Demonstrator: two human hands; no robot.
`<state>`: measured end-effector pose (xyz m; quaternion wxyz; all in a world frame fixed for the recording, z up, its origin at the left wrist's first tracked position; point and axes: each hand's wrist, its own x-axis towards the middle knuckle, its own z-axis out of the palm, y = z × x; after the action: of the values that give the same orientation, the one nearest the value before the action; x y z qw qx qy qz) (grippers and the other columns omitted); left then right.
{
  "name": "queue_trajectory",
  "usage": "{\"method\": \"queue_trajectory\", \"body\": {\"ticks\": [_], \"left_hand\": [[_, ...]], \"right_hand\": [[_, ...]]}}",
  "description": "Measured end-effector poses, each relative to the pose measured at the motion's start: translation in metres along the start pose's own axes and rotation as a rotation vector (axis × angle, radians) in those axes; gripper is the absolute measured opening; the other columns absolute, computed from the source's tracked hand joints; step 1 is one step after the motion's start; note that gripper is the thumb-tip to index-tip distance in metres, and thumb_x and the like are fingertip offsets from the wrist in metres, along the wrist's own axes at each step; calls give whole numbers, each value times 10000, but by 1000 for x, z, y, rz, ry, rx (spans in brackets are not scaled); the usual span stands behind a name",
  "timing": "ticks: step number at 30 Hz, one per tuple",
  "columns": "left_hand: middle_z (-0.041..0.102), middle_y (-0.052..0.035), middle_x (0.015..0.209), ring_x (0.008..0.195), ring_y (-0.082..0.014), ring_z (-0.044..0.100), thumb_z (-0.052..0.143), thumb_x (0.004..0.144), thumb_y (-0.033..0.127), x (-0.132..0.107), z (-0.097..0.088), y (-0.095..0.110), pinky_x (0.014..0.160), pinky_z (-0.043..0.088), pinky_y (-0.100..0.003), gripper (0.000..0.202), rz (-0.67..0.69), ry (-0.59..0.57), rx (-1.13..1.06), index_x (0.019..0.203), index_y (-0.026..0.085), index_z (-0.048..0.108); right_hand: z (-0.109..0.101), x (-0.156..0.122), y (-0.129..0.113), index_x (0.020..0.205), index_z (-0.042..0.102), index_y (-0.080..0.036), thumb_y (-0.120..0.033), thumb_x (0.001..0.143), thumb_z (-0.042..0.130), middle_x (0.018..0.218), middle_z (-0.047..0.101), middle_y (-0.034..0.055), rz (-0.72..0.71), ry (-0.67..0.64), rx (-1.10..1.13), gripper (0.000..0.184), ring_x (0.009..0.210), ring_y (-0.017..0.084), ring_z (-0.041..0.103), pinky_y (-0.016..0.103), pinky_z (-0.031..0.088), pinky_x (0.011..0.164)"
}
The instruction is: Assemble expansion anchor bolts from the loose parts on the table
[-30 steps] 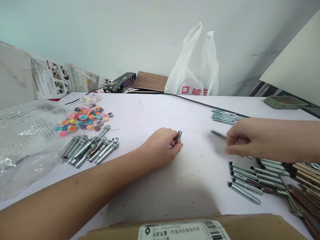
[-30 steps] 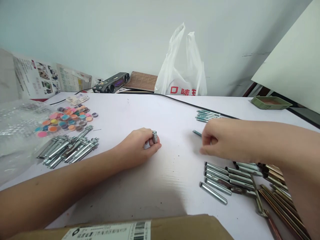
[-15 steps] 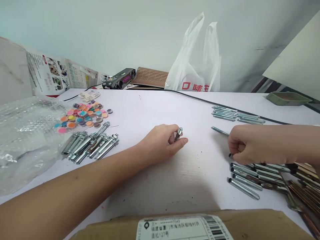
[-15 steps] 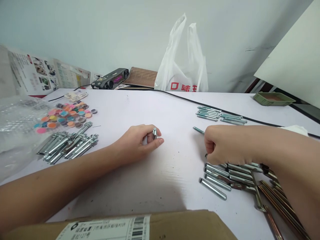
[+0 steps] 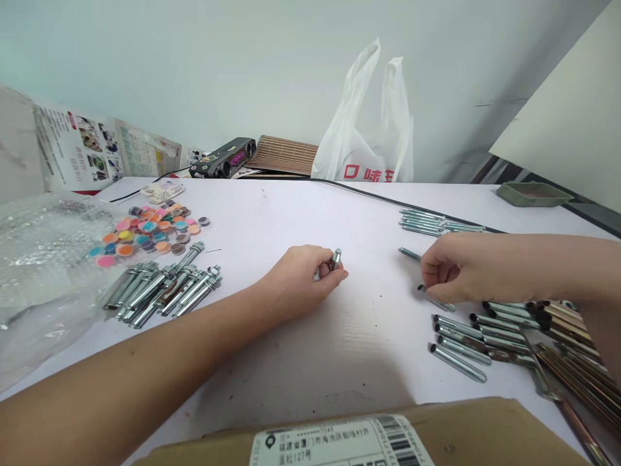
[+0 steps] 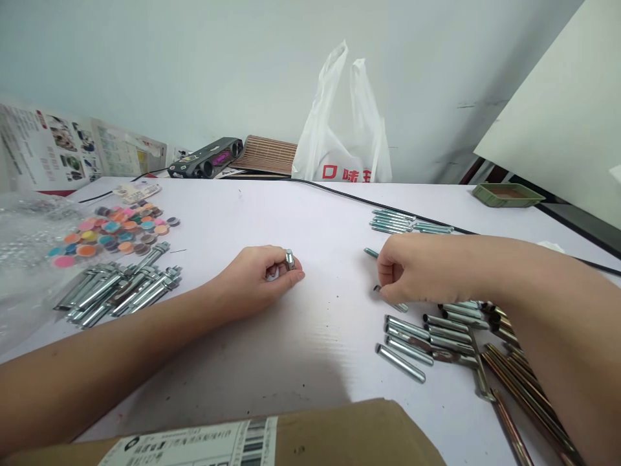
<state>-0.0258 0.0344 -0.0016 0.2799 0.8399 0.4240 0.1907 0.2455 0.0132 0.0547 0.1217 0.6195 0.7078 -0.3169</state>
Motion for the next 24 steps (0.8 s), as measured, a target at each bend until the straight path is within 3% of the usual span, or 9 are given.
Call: {"method": "queue_trajectory", "body": {"ticks": [5,9,13,17,24], "left_hand": [[641,-3,745,616,-124,510,497,828,349,0,1,-1,568,382,-269,239,13,4,10,671,181,561],[627,4,727,629,-127,512,499,832,341,-1,2,-1,576,392,-269,218,22,9,14,718,187,602],[611,7,704,628,-128,505,504,831,328,-1,3,-2,589,395,-270,202,50,11,24,760,189,633],[612,3,716,639,-129,509,500,832,325,-1,3,-2,601,394,-273,204,59,12,26,769,186,635],[615,-1,733,652,-135,500,479,843,332,-1,3,-3,603,381,-282,218,62,-4,35,743,186,606]], "right_hand": [[-12,2,13,697,651,-200,-474,808,545,625,559,29,-2,77,-110,314,502,120,451,258,289,432],[-17,2,26,705,664,-182,-433,764,573,622,580,55,174,145,-220,273,469,128,441,277,310,435],[-10,9,35,688,671,-178,-429,717,612,631,610,73,265,84,-223,259,538,176,519,308,330,490],[-7,13,38,688,673,-184,-418,720,606,622,614,53,223,17,-165,245,561,169,523,303,338,524],[-7,11,36,634,627,-187,-395,749,571,599,565,41,150,8,-106,245,521,128,430,283,295,503]]}}
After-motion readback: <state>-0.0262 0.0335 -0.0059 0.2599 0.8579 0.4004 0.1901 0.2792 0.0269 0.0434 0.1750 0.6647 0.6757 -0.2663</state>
